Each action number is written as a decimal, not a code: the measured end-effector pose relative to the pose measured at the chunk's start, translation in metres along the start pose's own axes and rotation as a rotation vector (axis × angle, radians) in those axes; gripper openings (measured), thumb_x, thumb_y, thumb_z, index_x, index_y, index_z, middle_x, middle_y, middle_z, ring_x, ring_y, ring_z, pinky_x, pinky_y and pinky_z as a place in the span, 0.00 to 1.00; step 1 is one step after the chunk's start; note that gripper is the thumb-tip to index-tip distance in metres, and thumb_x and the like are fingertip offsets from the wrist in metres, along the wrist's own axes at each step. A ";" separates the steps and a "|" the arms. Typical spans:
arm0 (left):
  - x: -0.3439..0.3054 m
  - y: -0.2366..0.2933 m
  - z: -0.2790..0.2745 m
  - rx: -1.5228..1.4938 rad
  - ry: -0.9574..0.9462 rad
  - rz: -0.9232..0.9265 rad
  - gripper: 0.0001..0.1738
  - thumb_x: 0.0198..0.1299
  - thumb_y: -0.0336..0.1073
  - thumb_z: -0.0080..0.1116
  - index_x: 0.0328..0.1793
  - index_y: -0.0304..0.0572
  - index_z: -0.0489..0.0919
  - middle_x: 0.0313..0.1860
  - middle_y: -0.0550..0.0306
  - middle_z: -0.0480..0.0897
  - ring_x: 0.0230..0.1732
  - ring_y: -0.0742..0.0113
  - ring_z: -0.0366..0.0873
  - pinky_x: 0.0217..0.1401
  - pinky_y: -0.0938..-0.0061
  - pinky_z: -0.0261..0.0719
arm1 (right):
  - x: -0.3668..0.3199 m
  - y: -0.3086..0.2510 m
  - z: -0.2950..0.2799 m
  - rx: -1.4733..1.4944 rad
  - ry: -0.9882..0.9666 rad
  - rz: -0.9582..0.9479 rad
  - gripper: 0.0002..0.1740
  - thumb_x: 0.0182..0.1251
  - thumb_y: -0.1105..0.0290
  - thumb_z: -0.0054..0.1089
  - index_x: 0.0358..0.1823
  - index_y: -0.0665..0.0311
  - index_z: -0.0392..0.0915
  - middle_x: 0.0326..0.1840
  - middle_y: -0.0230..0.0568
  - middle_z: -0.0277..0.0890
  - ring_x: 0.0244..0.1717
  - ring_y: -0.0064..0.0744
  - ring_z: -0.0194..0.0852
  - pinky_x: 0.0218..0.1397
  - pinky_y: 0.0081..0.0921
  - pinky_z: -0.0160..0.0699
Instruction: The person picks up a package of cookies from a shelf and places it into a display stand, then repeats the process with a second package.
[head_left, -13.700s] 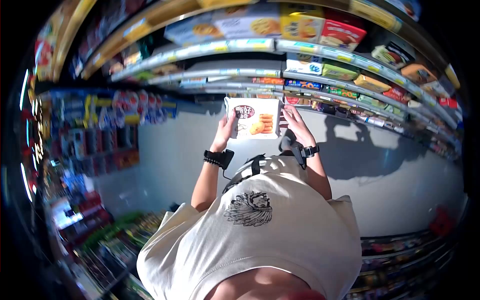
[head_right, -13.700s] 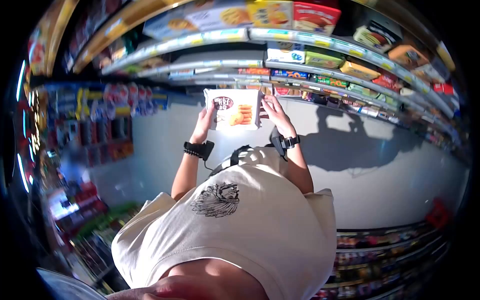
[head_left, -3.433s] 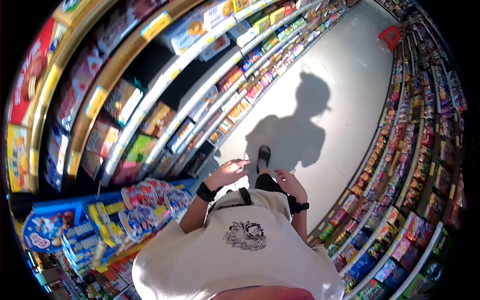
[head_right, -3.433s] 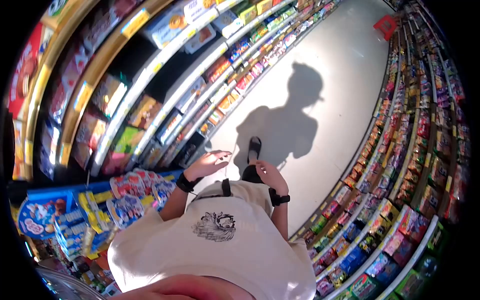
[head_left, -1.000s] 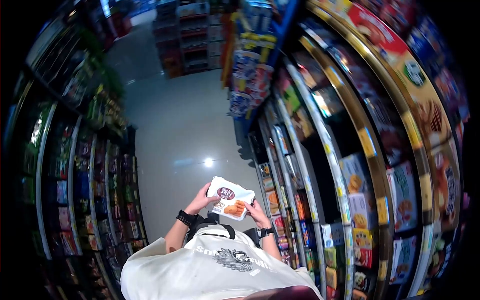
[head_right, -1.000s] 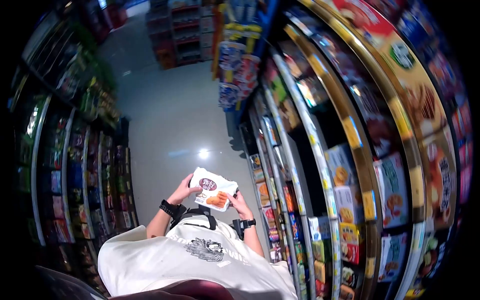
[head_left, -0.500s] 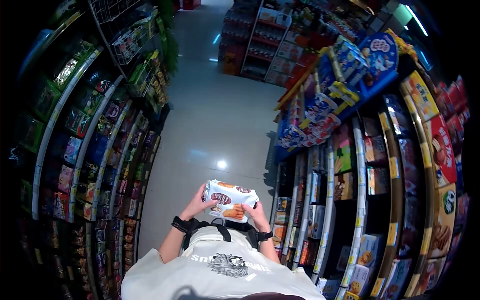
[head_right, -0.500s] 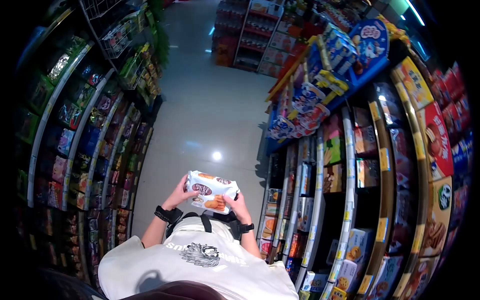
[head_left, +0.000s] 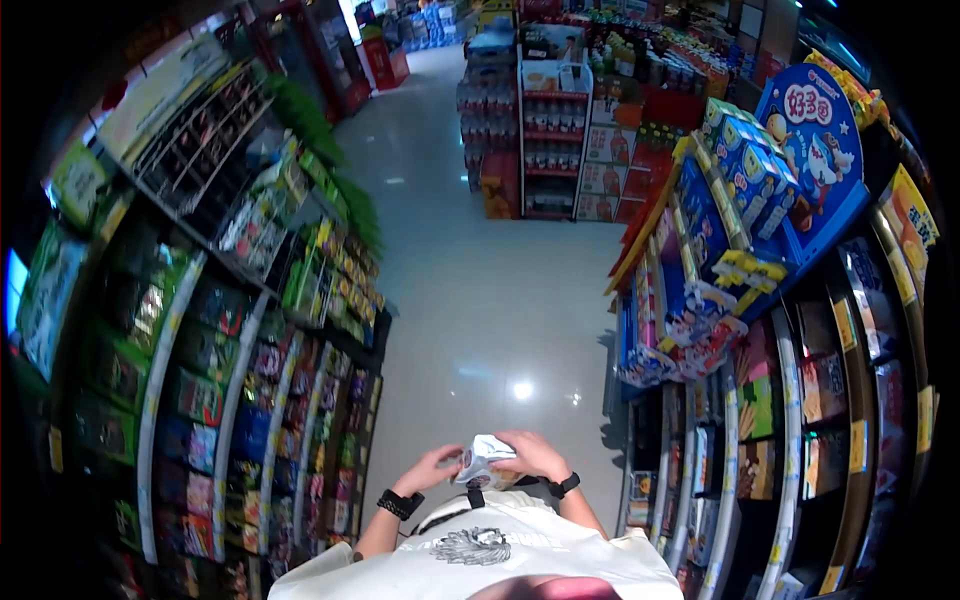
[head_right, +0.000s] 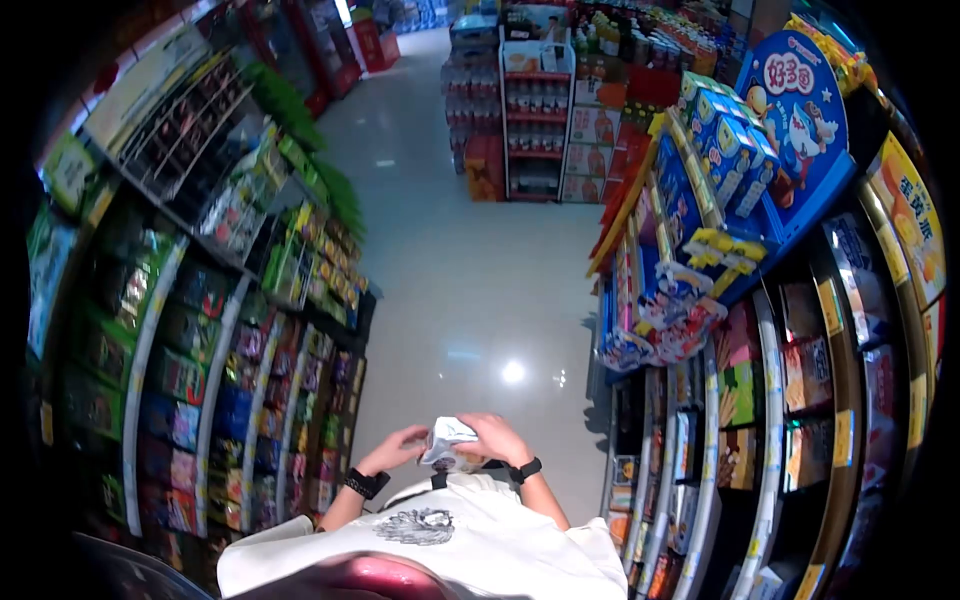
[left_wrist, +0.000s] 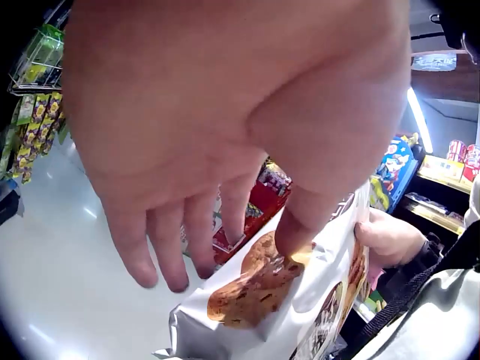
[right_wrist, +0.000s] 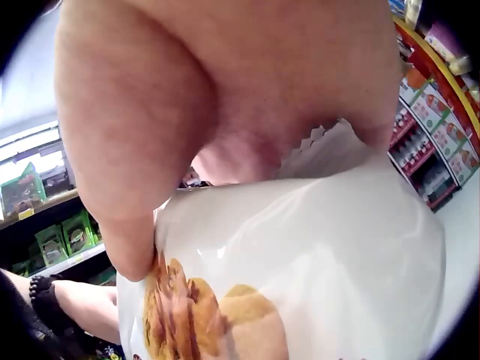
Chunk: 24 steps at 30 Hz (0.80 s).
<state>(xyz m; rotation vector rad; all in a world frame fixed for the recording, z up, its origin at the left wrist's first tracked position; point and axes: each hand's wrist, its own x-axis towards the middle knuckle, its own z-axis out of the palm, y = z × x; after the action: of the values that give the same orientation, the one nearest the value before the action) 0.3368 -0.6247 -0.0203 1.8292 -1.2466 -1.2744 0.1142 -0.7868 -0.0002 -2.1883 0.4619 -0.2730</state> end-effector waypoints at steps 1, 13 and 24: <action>0.014 0.006 -0.012 -0.044 -0.061 0.052 0.37 0.56 0.40 0.66 0.71 0.40 0.67 0.66 0.46 0.73 0.67 0.54 0.71 0.70 0.65 0.66 | 0.017 0.005 -0.010 0.007 0.020 -0.010 0.33 0.51 0.53 0.70 0.55 0.66 0.75 0.49 0.53 0.79 0.50 0.54 0.77 0.51 0.40 0.76; 0.139 0.103 -0.090 -0.242 -0.011 0.102 0.39 0.49 0.40 0.75 0.66 0.36 0.71 0.55 0.53 0.80 0.56 0.68 0.76 0.61 0.72 0.74 | 0.133 0.021 -0.127 0.258 0.232 0.124 0.33 0.51 0.54 0.72 0.54 0.68 0.76 0.48 0.53 0.80 0.48 0.50 0.80 0.52 0.35 0.78; 0.340 0.135 -0.195 -0.417 0.059 0.168 0.27 0.53 0.34 0.72 0.57 0.31 0.76 0.46 0.58 0.82 0.46 0.75 0.76 0.51 0.77 0.76 | 0.264 0.109 -0.203 0.500 0.575 0.289 0.29 0.57 0.68 0.69 0.59 0.68 0.71 0.46 0.44 0.79 0.47 0.31 0.78 0.51 0.27 0.77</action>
<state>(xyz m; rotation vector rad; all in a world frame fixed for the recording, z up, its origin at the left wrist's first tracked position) 0.5041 -0.9999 0.0362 1.4242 -0.9903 -1.2647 0.2570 -1.1036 0.0450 -1.5105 0.9072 -0.7744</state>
